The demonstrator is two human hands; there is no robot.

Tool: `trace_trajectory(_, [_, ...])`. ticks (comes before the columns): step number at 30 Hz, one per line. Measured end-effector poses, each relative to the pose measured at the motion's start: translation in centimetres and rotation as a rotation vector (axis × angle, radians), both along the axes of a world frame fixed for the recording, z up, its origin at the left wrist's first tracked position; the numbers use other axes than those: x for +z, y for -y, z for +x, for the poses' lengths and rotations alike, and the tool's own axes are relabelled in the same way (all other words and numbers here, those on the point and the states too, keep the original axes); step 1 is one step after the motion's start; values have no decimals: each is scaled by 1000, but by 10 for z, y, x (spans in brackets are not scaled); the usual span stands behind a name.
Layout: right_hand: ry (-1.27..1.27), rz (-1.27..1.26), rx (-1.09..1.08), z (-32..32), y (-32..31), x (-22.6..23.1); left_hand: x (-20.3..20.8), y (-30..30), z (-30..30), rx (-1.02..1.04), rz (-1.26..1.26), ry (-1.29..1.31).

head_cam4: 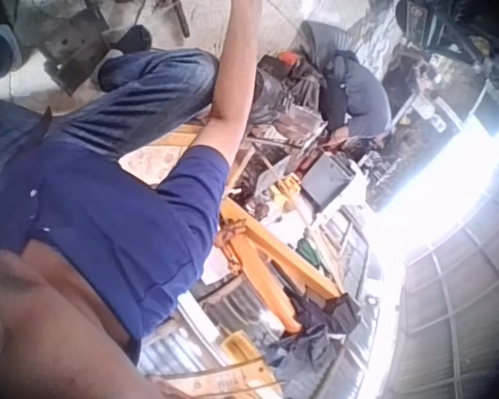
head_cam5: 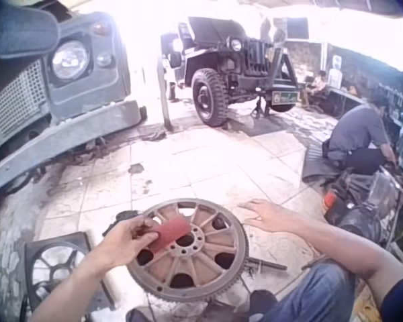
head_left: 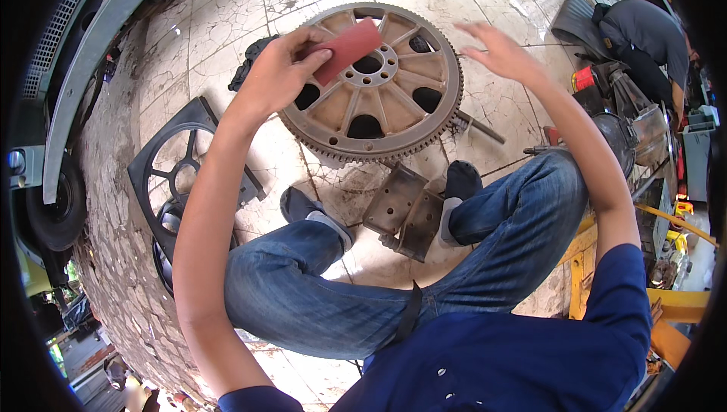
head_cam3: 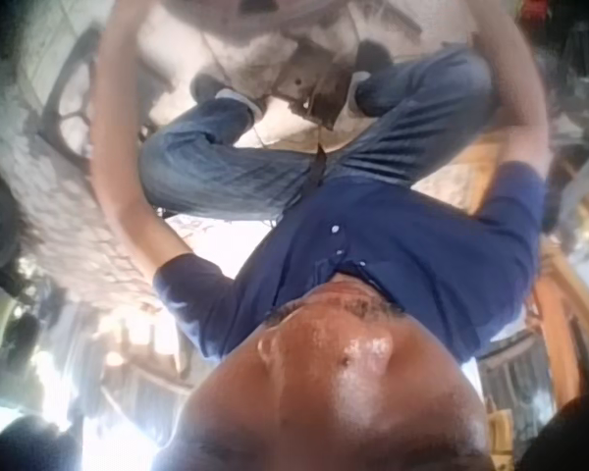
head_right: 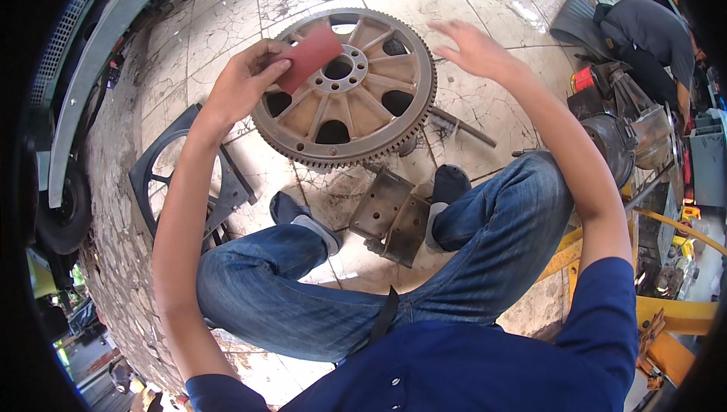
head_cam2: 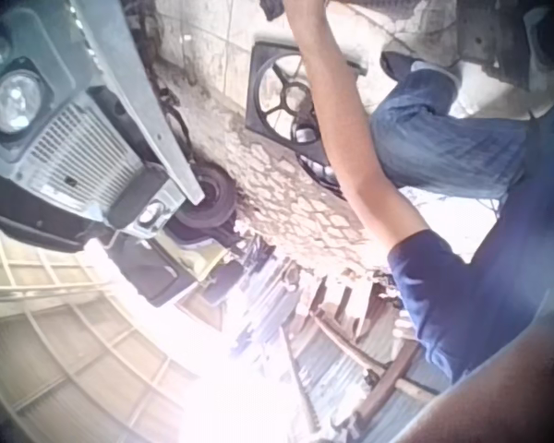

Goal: The person sits on the floor and scrubs a large metal flywheel with a sanding pad, focusing on the central hub and spokes. They briefly use a hammer to tap the flywheel before resuming scrubbing with the pad.

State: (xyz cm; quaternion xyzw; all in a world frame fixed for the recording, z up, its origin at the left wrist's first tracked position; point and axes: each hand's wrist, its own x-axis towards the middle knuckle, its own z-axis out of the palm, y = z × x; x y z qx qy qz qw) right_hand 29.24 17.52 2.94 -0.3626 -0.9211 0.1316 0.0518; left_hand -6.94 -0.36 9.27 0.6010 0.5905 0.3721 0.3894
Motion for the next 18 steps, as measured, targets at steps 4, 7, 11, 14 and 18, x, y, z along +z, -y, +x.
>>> trace_trajectory(4, [-332,204,308,-58,70,90,38,-1,33,-133,39,-219])
trace_trajectory(7, [-172,-111,296,-96,106,99,35,6,41,-159,293,-387])
trace_trajectory(11, [-180,-172,151,-83,78,72,20,3,46,-98,197,-323])
trace_trajectory(14, [-231,143,159,-81,62,34,-12,5,24,-71,196,-439])
trace_trajectory(18, [-264,339,254,-90,81,3,-60,15,-3,-177,305,-747])
